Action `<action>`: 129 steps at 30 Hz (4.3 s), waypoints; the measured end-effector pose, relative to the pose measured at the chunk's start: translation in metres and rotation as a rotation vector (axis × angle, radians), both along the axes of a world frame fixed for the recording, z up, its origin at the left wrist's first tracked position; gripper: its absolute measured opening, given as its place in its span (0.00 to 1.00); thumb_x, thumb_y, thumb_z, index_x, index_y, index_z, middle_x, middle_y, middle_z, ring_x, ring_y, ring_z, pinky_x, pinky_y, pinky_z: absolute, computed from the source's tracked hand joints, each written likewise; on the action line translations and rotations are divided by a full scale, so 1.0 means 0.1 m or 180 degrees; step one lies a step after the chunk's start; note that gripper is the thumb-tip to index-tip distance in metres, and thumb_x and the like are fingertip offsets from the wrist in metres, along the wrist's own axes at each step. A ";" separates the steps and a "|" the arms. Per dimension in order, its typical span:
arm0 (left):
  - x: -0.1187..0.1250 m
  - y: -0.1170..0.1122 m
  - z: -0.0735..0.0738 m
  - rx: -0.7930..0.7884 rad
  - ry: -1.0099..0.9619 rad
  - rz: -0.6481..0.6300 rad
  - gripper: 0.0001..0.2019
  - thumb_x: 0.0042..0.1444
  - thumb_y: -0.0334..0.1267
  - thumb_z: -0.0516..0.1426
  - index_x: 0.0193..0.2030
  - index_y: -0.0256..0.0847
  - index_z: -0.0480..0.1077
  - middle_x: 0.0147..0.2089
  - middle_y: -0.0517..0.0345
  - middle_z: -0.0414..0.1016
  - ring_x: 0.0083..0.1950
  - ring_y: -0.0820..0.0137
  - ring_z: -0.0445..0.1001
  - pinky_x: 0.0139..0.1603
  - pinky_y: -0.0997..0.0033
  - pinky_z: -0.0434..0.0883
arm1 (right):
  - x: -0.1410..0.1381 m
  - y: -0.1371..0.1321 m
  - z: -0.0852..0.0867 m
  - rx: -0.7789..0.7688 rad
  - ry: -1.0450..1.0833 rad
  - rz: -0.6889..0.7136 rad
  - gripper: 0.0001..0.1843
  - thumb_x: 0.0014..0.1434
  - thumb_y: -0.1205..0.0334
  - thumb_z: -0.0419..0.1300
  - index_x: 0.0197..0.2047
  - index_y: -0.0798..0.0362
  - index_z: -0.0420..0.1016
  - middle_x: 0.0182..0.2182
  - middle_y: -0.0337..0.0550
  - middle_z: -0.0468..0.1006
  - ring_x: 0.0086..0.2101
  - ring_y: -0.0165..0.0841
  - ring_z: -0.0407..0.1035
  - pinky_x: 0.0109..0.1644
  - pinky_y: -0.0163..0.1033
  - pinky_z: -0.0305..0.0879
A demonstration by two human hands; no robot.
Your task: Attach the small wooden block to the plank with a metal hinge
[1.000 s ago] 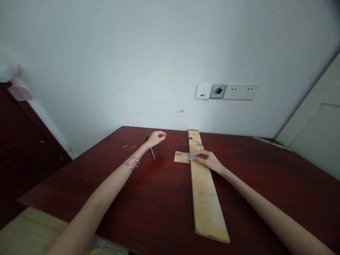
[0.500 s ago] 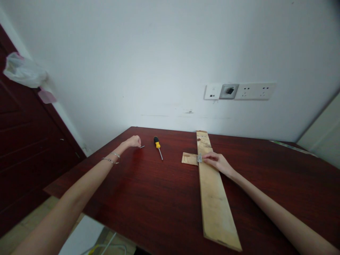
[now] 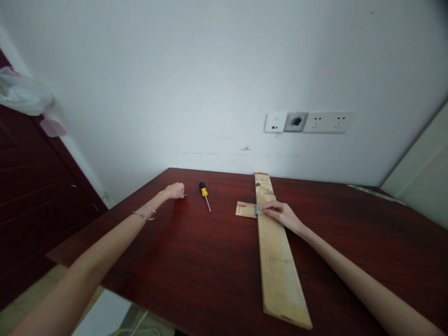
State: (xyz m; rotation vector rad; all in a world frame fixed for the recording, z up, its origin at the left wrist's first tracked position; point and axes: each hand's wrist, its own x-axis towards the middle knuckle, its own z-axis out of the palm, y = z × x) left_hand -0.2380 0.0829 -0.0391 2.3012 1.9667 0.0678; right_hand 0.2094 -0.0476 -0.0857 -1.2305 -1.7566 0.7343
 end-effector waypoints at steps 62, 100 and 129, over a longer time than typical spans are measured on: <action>2.29 -0.40 -0.28 -0.0238 -0.0389 -0.2597 0.45 0.38 0.64 0.62 0.58 0.34 0.62 0.50 0.46 0.61 0.54 0.54 0.58 0.53 0.62 0.61 | -0.10 0.43 0.19 -0.0012 0.0770 -0.0554 0.16 0.42 0.50 0.66 0.27 0.55 0.80 0.30 0.46 0.81 0.30 0.36 0.73 0.32 0.38 0.66; 2.27 -0.39 -0.24 -0.0297 -0.0797 -0.2752 0.36 0.40 0.59 0.64 0.52 0.37 0.65 0.47 0.52 0.61 0.47 0.63 0.64 0.48 0.70 0.63 | -0.16 0.43 -0.02 0.0395 0.0043 -0.0131 0.09 0.49 0.57 0.63 0.30 0.53 0.80 0.32 0.44 0.81 0.35 0.36 0.74 0.42 0.40 0.68; 2.27 -0.46 -0.14 -0.0252 -0.0739 -0.2697 0.34 0.40 0.57 0.65 0.51 0.39 0.66 0.47 0.53 0.63 0.47 0.63 0.65 0.48 0.70 0.62 | -0.19 0.38 0.03 0.0580 -0.0563 -0.0029 0.08 0.51 0.58 0.62 0.31 0.49 0.81 0.31 0.42 0.80 0.35 0.37 0.71 0.42 0.41 0.64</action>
